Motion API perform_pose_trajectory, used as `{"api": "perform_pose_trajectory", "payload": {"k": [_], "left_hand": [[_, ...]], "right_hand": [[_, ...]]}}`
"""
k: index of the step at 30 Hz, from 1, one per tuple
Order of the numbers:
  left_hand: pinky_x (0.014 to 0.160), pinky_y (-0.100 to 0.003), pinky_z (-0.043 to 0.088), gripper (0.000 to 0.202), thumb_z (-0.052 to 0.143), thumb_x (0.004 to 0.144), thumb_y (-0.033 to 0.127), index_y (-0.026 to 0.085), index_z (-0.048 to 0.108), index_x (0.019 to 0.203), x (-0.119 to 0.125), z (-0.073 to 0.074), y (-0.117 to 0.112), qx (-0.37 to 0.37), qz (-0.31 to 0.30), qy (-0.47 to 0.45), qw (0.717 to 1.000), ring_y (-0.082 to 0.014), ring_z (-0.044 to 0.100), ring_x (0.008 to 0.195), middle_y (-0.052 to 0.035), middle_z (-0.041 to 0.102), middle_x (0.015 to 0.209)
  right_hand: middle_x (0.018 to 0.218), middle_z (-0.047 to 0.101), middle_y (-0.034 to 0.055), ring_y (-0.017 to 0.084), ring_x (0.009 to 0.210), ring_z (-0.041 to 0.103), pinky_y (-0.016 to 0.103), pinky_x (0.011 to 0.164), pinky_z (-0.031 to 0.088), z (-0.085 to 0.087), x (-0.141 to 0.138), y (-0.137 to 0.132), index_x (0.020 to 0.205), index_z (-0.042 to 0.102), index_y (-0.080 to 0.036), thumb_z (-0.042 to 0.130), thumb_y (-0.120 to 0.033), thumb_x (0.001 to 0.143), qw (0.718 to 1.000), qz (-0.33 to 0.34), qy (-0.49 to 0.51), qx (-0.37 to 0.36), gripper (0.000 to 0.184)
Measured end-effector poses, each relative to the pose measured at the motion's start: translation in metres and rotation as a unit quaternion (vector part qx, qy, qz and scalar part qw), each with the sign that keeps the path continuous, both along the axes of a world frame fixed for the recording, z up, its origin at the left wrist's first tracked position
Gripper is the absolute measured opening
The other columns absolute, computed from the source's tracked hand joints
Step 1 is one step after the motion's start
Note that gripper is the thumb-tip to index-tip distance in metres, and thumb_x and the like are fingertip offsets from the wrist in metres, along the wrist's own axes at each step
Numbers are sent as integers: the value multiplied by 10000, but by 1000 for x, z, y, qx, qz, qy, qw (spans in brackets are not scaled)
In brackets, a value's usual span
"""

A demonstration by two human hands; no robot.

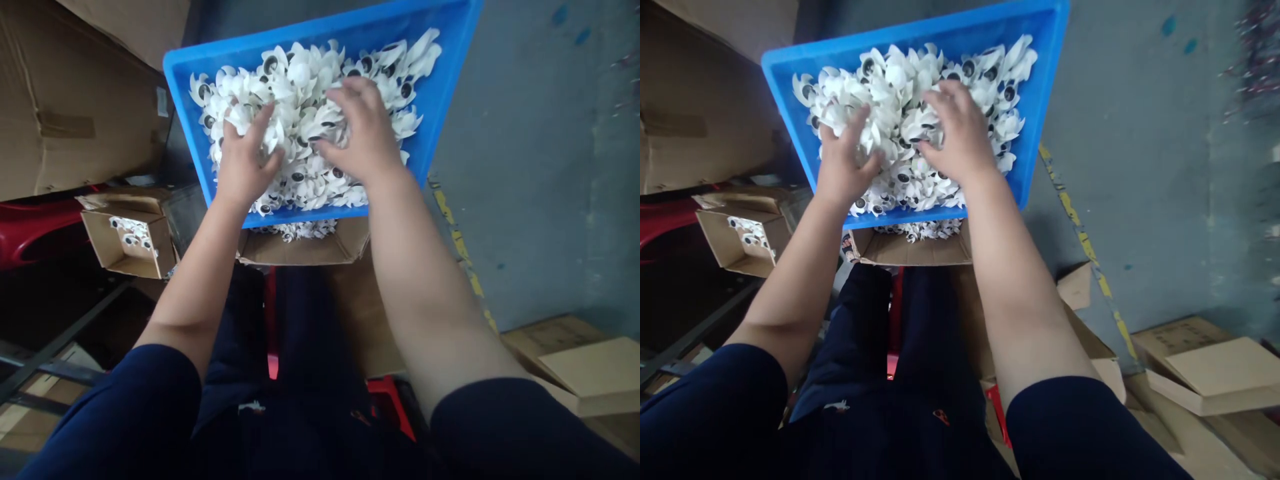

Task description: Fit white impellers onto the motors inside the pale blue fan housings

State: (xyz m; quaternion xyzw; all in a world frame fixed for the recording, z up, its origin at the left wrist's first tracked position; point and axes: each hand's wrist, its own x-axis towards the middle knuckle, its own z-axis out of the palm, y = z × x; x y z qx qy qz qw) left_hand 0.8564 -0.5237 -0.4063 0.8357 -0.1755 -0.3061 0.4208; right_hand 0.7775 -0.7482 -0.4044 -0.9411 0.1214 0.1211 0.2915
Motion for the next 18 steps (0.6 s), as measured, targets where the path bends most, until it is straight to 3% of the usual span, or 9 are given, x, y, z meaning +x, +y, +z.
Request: {"api": "perform_pose_trajectory", "payload": {"k": [4,7,10,14,16,18], "left_hand": [[1242,-655,-80,737,604,843,682,422,423,1509,-8,2,14,119,-41,-68,990,-335,-312,1525,86,270,1651],[1197,-701,-152,862,559,833,758,412,298,1579,-17,9,15,166,-41,-103,980,-336,-382,1489,67,268,1664],[1227,-672,-138,869,510,851,768,387,276,1596,-28,10,2,172,-81,-133,973,-329,-300,1530,39,289,1666],[1281,-616,-41,735,492,880,733,460,351,1547,-29,-1,-13,134,-130,-159,970,-291,-145,1582,77,362,1627],[1277,-627,-12,734,492,882,726,462,337,1549,-28,-6,-6,120,-110,-177,971,-287,-151,1581,59,384,1613],[1257,-665,11,744,490,874,739,424,363,1537,-35,-9,15,99,-104,-179,973,-326,-120,1582,10,403,1597]], "right_hand": [[1567,425,102,337,1475,353,543,1212,333,5,-14,-36,1510,449,-224,566,-480,941,991,-40,111,-56,635],[1578,392,133,355,1470,356,535,1215,338,17,-16,-38,1490,484,-190,590,-407,921,984,-70,137,-91,618],[1604,357,80,344,1502,301,586,1249,270,24,-14,-12,1507,452,-268,568,-349,914,989,-53,101,-93,609],[1669,220,-33,354,1564,116,693,1255,31,13,-12,19,1512,400,-401,511,-451,960,997,46,50,-22,566],[1672,202,-35,382,1565,67,730,1229,-11,7,-16,16,1504,400,-435,532,-513,948,998,56,25,-17,576],[1642,271,-13,384,1564,68,712,1237,54,6,-33,6,1474,445,-444,555,-564,928,998,51,-21,-18,570]]}}
